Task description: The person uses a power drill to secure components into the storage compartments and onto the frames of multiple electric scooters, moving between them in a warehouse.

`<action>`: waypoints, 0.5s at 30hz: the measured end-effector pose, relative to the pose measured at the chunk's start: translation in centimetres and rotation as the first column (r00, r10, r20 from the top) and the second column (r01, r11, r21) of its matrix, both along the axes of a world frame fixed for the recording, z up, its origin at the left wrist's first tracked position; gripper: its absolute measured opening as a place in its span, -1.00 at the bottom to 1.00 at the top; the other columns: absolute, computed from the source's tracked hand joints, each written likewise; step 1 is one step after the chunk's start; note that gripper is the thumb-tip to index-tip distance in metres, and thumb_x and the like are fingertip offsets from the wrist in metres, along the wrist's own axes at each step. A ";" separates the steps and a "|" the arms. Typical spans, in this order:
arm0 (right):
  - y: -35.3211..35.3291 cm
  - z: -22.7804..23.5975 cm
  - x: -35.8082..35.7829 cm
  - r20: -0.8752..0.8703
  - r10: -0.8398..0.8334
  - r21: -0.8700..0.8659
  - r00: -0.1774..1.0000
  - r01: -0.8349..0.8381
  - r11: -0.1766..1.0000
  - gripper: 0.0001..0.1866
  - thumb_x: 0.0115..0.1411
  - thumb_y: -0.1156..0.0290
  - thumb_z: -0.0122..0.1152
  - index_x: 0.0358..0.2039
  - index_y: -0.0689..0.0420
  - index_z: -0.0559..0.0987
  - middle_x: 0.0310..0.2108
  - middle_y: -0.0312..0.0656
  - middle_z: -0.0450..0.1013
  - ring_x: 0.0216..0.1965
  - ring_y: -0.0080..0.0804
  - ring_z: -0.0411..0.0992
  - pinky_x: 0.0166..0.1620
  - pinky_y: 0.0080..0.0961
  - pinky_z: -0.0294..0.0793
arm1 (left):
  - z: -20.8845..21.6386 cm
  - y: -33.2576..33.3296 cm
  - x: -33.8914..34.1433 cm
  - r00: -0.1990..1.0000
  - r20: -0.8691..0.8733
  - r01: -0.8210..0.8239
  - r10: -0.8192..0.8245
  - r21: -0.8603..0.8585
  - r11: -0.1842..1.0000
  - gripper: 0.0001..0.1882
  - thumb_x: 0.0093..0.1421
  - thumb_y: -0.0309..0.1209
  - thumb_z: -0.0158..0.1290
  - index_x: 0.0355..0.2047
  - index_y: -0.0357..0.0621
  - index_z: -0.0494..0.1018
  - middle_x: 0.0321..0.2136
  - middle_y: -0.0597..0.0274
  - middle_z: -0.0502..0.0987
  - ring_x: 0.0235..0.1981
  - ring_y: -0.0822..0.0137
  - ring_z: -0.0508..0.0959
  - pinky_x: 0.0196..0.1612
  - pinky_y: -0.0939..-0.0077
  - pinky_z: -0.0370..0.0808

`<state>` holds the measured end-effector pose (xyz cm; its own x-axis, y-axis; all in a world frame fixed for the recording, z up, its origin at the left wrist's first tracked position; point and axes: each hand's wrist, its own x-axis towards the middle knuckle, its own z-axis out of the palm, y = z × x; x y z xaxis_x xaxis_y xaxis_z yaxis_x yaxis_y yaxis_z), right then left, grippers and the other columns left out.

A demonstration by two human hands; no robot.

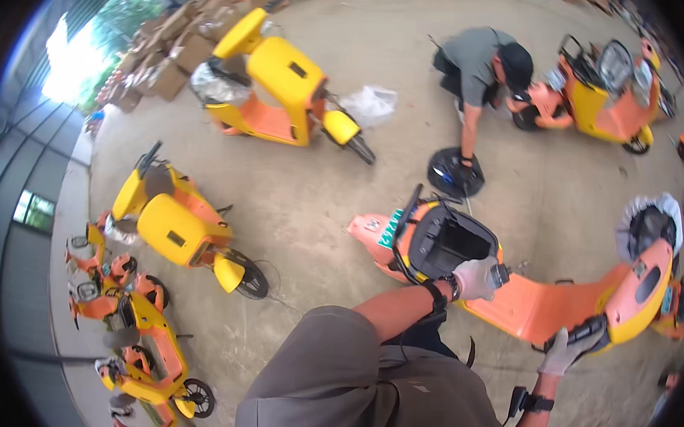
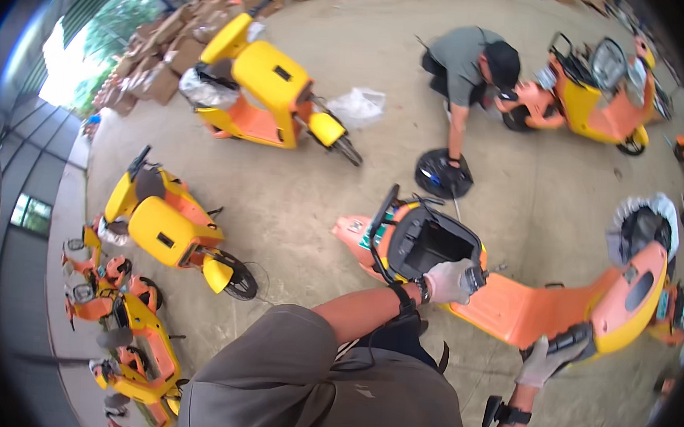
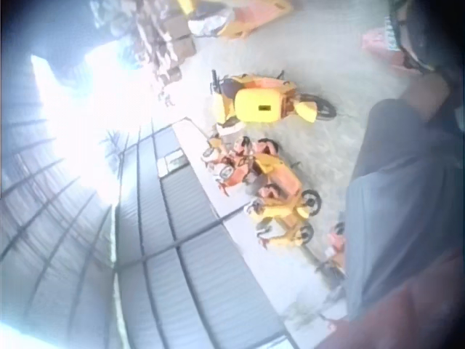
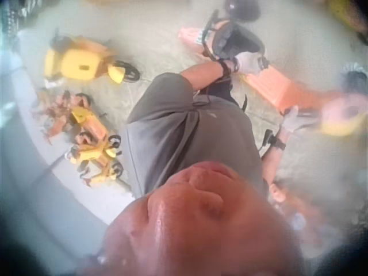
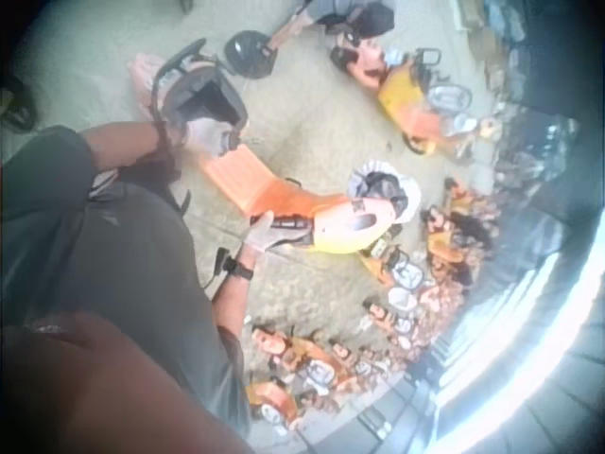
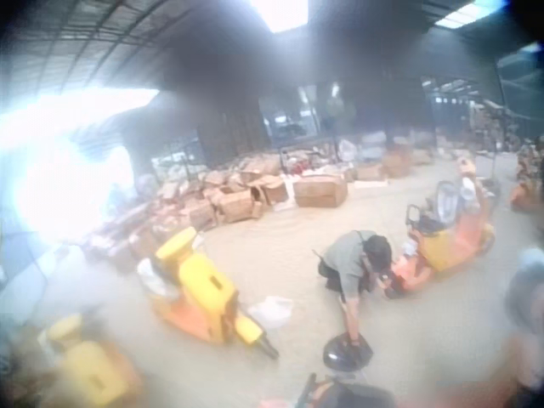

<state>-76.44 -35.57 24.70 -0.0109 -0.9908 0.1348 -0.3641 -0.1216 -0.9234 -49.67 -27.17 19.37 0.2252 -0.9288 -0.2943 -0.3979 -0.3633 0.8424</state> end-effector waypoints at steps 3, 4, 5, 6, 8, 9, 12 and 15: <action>-1.5 -2.6 -1.9 -0.043 -0.038 -0.019 0.998 0.038 0.999 -0.06 -0.01 0.65 0.03 0.32 0.00 -0.21 0.13 -0.15 0.12 -0.11 -0.33 0.30 -0.13 -0.48 0.38 | 3.8 2.6 2.7 0.994 0.114 0.002 -0.005 0.026 1.000 -0.31 -0.28 -0.28 0.24 -0.07 -0.20 0.34 -0.32 -0.07 0.54 -0.25 -0.02 0.54 -0.19 0.22 0.47; -2.2 -3.9 -2.4 -0.064 -0.048 -0.017 0.997 0.047 0.999 -0.07 0.01 0.65 0.03 0.32 -0.03 -0.22 0.12 -0.16 0.13 -0.17 -0.35 0.34 -0.22 -0.51 0.45 | 4.6 3.1 3.6 0.986 0.164 0.002 -0.008 0.035 0.999 -0.33 -0.28 -0.29 0.22 -0.08 -0.22 0.34 -0.30 -0.08 0.54 -0.23 -0.01 0.54 -0.18 0.22 0.48; -1.9 -3.0 -1.2 -0.014 -0.057 0.043 0.998 0.057 0.997 -0.07 0.00 0.65 0.04 0.32 0.00 -0.21 0.17 -0.13 0.09 -0.06 -0.30 0.33 -0.08 -0.47 0.43 | 4.0 3.8 4.7 0.979 0.204 -0.021 0.015 0.027 0.999 -0.27 -0.29 -0.30 0.23 -0.02 -0.21 0.33 -0.30 -0.07 0.54 -0.21 -0.02 0.54 -0.17 0.23 0.48; -2.5 -3.3 -1.1 -0.064 -0.024 -0.086 0.998 0.019 0.996 -0.07 -0.01 0.65 0.04 0.32 0.03 -0.20 0.22 -0.11 0.02 0.07 -0.28 0.22 0.06 -0.43 0.29 | 4.6 4.3 5.9 0.970 0.245 -0.009 0.002 0.028 1.000 -0.27 -0.29 -0.30 0.23 -0.02 -0.20 0.33 -0.29 -0.07 0.54 -0.21 -0.02 0.53 -0.16 0.23 0.47; -2.7 -3.0 -0.8 -0.046 0.036 -0.180 0.998 -0.044 0.983 -0.06 -0.05 0.66 0.05 0.31 0.12 -0.19 0.31 -0.11 -0.15 0.33 -0.28 -0.14 0.31 -0.40 -0.14 | 3.5 5.2 8.1 0.943 0.331 0.028 -0.021 -0.015 1.000 -0.27 -0.28 -0.30 0.23 -0.01 -0.20 0.33 -0.30 -0.07 0.54 -0.20 -0.01 0.53 -0.14 0.22 0.47; -3.1 -3.6 -1.2 -0.103 0.013 -0.206 0.995 -0.034 0.978 -0.05 -0.05 0.66 0.04 0.31 0.10 -0.20 0.31 -0.11 -0.13 0.31 -0.26 -0.08 0.30 -0.41 -0.08 | 4.3 5.6 9.1 0.940 0.334 0.070 -0.066 0.000 0.998 -0.28 -0.28 -0.29 0.23 -0.02 -0.19 0.34 -0.30 -0.06 0.54 -0.21 0.00 0.54 -0.15 0.22 0.47; -4.0 -4.7 -1.8 0.039 0.051 -0.171 0.998 -0.044 0.984 -0.03 -0.07 0.70 0.01 0.32 0.09 -0.22 0.32 -0.14 -0.16 0.31 -0.31 -0.10 0.29 -0.47 -0.13 | 5.1 6.7 11.2 0.906 0.415 0.093 -0.084 -0.001 0.996 -0.30 -0.28 -0.29 0.21 -0.04 -0.20 0.35 -0.32 -0.06 0.55 -0.24 0.00 0.55 -0.18 0.22 0.47; -3.9 -4.9 -2.8 -0.010 0.051 -0.194 0.999 -0.052 0.980 0.00 -0.15 0.73 -0.06 0.32 0.07 -0.24 0.34 -0.14 -0.21 0.34 -0.32 -0.21 0.32 -0.46 -0.24 | 3.0 7.0 13.1 0.833 0.547 0.186 -0.085 -0.132 0.974 -0.26 -0.28 -0.24 0.23 0.00 -0.15 0.33 -0.32 -0.04 0.53 -0.19 -0.03 0.51 -0.10 0.23 0.45</action>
<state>-79.23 -39.48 19.84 0.0407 -0.9449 0.3248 -0.3570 -0.3174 -0.8785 -36.62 -20.13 22.37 0.1682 -0.9858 0.0029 -0.8385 -0.1415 0.5263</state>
